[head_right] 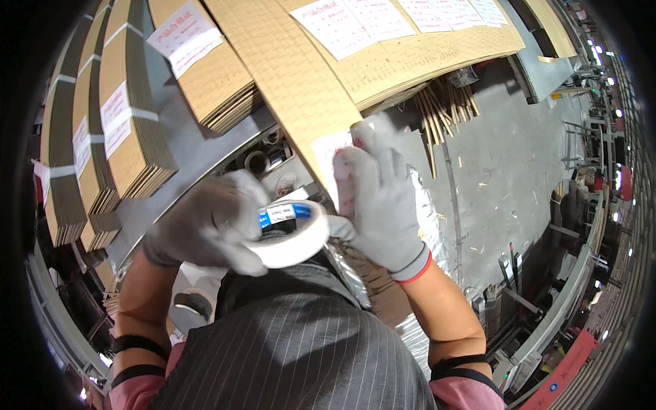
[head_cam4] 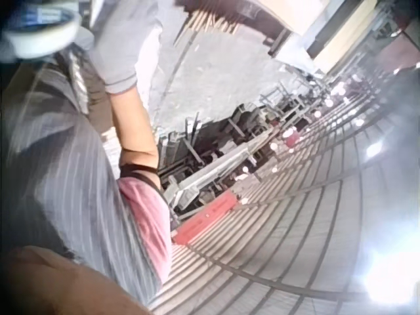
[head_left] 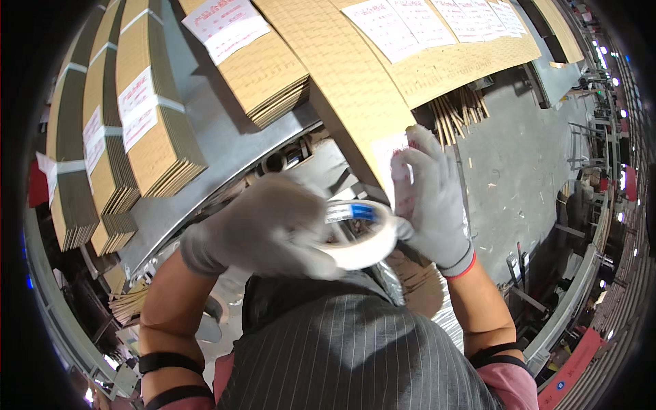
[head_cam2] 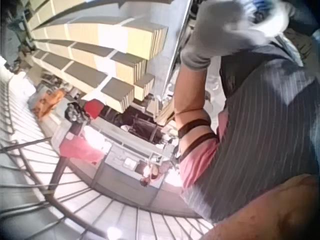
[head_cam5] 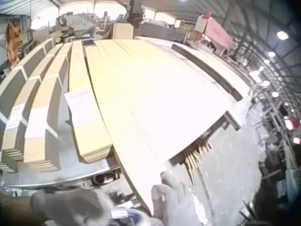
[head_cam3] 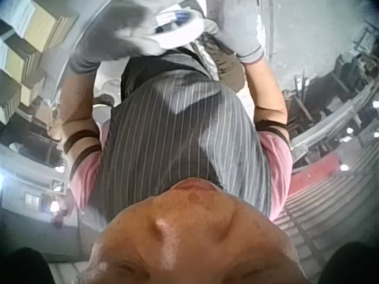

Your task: Taping and assembling cardboard components for packaging on a factory floor.

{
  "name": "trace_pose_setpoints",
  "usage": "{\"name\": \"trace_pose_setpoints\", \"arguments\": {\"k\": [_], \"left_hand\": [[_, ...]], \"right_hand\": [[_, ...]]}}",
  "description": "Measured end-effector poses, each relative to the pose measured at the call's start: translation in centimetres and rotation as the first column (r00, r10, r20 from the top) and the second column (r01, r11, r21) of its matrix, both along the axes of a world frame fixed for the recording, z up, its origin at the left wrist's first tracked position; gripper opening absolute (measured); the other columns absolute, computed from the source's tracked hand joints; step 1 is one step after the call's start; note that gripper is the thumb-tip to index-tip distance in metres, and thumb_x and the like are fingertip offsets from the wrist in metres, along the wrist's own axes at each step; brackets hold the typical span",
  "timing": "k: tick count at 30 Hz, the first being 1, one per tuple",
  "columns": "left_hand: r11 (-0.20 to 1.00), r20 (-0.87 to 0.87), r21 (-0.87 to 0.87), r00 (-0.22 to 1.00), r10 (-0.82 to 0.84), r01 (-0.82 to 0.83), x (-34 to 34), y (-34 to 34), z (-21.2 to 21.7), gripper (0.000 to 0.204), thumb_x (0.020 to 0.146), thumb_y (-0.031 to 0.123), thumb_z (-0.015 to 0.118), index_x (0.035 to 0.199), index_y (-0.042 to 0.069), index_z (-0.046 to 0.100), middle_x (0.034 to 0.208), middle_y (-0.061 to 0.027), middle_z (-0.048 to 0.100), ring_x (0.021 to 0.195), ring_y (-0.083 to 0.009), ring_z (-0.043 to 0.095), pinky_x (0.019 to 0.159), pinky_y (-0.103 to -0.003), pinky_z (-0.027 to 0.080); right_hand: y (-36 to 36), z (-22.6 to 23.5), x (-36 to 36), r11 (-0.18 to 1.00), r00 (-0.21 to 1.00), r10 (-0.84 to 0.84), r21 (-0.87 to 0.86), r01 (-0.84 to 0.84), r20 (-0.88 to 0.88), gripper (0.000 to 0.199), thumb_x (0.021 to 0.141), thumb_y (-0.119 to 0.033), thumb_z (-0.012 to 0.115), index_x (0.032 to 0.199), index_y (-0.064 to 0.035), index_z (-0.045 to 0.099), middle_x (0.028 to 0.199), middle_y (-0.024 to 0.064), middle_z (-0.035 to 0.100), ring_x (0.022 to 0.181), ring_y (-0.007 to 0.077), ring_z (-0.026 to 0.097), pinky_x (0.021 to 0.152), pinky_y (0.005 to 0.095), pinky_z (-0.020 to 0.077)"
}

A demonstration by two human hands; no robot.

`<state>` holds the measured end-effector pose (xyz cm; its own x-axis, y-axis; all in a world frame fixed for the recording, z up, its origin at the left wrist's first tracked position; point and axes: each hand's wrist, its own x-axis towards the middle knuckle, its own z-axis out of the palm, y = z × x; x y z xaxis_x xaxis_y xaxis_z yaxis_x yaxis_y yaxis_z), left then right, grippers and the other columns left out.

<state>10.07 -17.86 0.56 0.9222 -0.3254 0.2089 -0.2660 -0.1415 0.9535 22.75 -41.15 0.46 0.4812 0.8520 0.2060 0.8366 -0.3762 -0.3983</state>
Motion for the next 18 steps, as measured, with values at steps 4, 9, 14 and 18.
{"name": "trace_pose_setpoints", "arguments": {"k": [4,9,14,18], "left_hand": [[0.988,-0.329,-0.125,0.943,0.045,-0.091,7.9,-4.7,3.7,0.041,0.084,0.045,0.067,0.072,0.006,0.06,0.079,-0.0008,0.062,0.078,-0.0197,0.058,0.077,-0.037,0.045],[0.896,0.438,0.392,0.899,0.016,-0.207,10.2,-6.0,-0.9,0.053,0.087,0.057,0.055,0.09,0.007,0.073,0.096,-0.0071,0.067,0.1,-0.0238,0.058,0.092,-0.039,0.042],[0.815,0.351,0.517,0.933,0.079,-0.263,8.9,-5.5,-1.4,0.061,0.07,0.054,0.072,0.109,0.008,0.066,0.112,-0.0069,0.064,0.113,-0.0261,0.053,0.106,-0.04,0.034],[0.738,0.401,0.642,0.911,-0.095,-0.206,9.4,-6.6,0.8,0.077,0.06,0.032,0.083,0.127,0.01,0.053,0.122,-0.0068,0.057,0.116,-0.0242,0.052,0.108,-0.039,0.033]], "right_hand": [[-0.7,0.5,0.3,0.939,0.877,0.027,0.313,0.142,-0.48,0.032,0.084,-0.02,0.065,0.106,0.0014,0.055,0.119,0.0178,0.055,0.103,0.029,0.055,0.085,0.0391,0.0445],[-6.0,3.7,7.6,0.954,0.522,-0.147,0.018,0.298,-0.84,0.032,0.085,-0.027,0.069,0.102,-0.0011,0.061,0.095,0.0061,0.062,0.085,0.0131,0.057,0.097,0.0337,0.0422],[-0.3,9.3,7.4,0.869,0.987,0.102,-0.471,-0.151,-0.127,0.028,0.083,-0.032,0.068,0.066,-0.0099,0.066,0.062,0.0074,0.062,0.064,0.0245,0.064,0.102,0.0448,0.0381],[-2.2,-0.2,8.9,0.798,0.977,0.091,-0.601,0.045,0.194,0.033,0.083,-0.036,0.065,0.063,-0.0095,0.063,0.061,0.0126,0.061,0.061,0.031,0.062,0.086,0.0458,0.0451]]}}
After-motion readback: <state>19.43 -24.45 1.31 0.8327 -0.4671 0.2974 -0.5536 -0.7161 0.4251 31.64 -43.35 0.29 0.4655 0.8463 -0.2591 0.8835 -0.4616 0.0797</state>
